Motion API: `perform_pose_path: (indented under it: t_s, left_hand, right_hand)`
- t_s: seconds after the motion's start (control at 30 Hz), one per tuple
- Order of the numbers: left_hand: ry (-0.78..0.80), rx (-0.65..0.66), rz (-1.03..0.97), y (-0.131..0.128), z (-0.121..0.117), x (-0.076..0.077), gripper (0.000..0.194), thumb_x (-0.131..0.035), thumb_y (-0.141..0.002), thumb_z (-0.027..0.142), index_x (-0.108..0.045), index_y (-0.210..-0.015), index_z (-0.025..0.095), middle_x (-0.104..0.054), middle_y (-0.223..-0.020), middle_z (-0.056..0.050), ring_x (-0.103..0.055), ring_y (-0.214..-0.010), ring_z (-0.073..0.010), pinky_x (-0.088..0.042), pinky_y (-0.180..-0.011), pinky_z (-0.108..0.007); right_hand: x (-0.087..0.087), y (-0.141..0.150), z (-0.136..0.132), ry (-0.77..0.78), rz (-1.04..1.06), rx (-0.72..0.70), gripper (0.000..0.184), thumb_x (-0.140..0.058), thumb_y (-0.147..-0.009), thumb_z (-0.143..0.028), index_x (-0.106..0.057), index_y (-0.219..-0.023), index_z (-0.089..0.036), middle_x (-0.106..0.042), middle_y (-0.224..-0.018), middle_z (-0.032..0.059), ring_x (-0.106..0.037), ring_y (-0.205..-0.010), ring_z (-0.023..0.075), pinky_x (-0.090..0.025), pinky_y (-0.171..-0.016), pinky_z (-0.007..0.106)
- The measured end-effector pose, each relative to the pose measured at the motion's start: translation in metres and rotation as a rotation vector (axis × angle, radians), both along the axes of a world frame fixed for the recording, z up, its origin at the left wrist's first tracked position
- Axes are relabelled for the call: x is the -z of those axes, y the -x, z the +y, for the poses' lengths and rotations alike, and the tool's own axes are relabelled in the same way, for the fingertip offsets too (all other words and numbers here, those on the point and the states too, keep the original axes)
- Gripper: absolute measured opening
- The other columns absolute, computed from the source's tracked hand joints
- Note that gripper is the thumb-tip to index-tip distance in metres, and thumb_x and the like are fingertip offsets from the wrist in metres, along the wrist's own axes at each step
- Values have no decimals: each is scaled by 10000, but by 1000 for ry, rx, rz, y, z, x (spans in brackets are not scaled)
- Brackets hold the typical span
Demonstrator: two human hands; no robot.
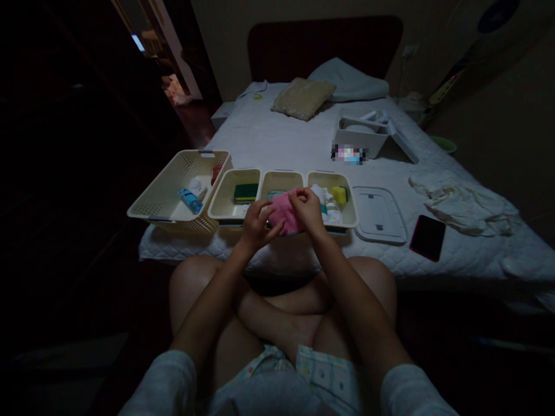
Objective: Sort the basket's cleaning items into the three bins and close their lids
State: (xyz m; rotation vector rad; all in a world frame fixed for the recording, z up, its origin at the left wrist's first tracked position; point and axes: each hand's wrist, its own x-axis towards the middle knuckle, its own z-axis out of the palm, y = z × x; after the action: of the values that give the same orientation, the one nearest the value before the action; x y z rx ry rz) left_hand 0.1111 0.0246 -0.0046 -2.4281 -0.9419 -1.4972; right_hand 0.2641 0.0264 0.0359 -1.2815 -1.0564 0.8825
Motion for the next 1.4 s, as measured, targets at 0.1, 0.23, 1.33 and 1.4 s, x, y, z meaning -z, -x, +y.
perform_pose_path:
  t_s: [0.1,0.23,1.33,1.4]
  left_hand:
    - [-139,50,155,-3,-1,9,379,-614,-726,454,-536,-990,193,-577,-1026,-115,-548,-1005,-242,-449,-845,-406]
    - [-194,51,214,-7,1,24,502,-587,-710,552,-530,-1065,201,-565,-1111,-137,-516,-1094,-274,-408,-916,-454]
    - [238,16,-62,12,7,0,246,-386,-888,278,-583,-991,174,-632,-931,-97,-569,-891,-190,-440,-801,-336]
    - [237,23,-107,14,6,-2,231,-399,-882,270,-586,-984,181,-633,-926,-86,-570,-888,-183,-441,-799,-326]
  right_hand:
    - [-3,4,-3,36,66,-17,229,-616,-644,-363,-479,-725,-199,-421,-531,-78,-349,-450,69,-284,-448,213]
    - [-3,8,-3,31,87,1,219,-607,-645,-348,-457,-723,-209,-400,-536,-79,-348,-453,70,-276,-436,214]
    - [29,1,-2,-199,-794,8,204,-528,-752,-273,-657,-893,-201,-536,-831,75,-507,-835,223,-421,-794,369]
    - [29,-3,-2,-193,-869,40,209,-520,-749,-236,-667,-893,-200,-515,-845,83,-491,-853,236,-410,-804,378]
